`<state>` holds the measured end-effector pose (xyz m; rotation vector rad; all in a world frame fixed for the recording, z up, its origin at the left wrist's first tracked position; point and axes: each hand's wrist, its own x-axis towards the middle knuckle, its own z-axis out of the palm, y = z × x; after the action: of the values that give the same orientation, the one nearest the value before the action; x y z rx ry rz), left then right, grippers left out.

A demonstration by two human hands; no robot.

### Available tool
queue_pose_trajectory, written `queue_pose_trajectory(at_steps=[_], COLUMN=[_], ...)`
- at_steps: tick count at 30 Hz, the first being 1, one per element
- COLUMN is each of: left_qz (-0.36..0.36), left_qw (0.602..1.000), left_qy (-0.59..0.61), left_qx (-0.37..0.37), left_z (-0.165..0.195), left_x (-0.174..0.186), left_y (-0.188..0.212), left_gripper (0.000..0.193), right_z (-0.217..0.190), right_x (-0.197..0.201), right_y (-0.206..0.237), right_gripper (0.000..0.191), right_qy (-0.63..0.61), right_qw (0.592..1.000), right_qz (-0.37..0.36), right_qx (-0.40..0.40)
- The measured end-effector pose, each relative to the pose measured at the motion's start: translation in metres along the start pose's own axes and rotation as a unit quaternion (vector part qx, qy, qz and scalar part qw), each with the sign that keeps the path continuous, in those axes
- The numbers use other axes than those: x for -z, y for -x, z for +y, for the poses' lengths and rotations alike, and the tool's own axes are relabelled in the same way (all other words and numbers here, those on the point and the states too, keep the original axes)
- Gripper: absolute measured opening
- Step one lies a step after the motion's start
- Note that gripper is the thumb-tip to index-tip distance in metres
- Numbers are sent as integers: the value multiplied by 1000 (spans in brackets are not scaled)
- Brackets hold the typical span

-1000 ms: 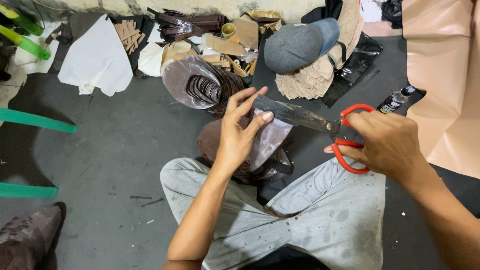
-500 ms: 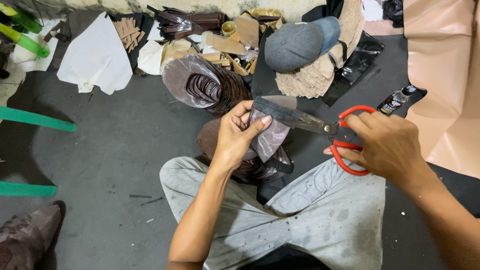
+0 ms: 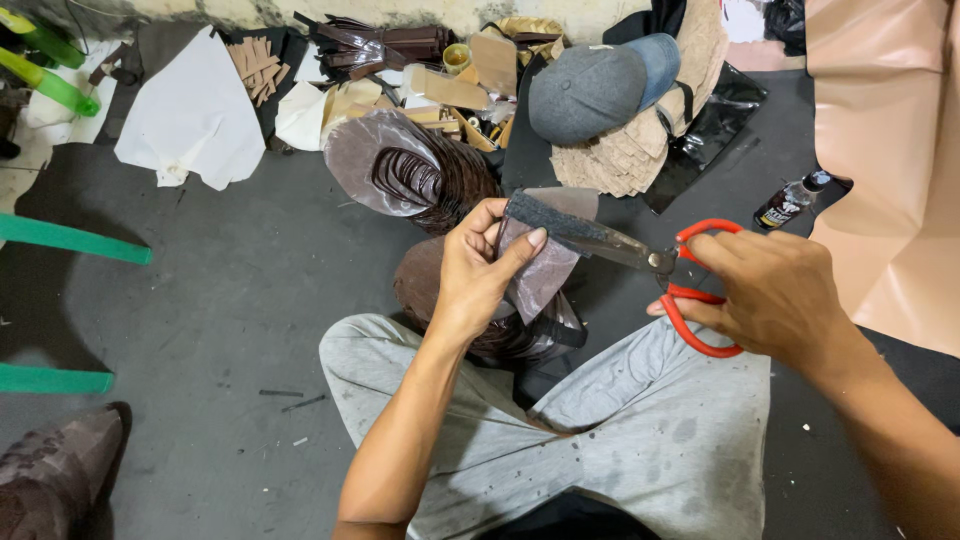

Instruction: The person sits on the floor of a shoe workshop and uses large red-handled shears to trim the edges of brown patterned shoe upper pieces. They cut one piece at a time, set finished pieces aside with a stack of completed uppers, and pick up the next piece to continue trimming.

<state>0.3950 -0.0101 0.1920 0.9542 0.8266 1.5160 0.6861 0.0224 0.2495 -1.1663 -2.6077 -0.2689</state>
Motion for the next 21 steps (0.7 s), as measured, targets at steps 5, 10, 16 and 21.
queue_pose_trajectory(at_steps=[5,10,16,21], left_qz=[2,6,4,-16], left_qw=[1000,1000,999,999], left_qy=[-20,-23,-36,-41], left_qx=[-9,-7,5,3], left_z=[0,-1,-3,-5], left_x=[0,1,-1,-7], left_y=[-1,-2,-2,-1], left_gripper=[22,21,17,18], right_z=[4,6,4,-1], right_x=[-1,-3,-2,-2], right_y=[0,1,0,-1], right_gripper=[65,64,61,60], right_qy=[2,8,14,18], right_qw=[1000,1000,1000,999], right_qz=[-10,-10,-2,26], right_qx=[1,7,5,15])
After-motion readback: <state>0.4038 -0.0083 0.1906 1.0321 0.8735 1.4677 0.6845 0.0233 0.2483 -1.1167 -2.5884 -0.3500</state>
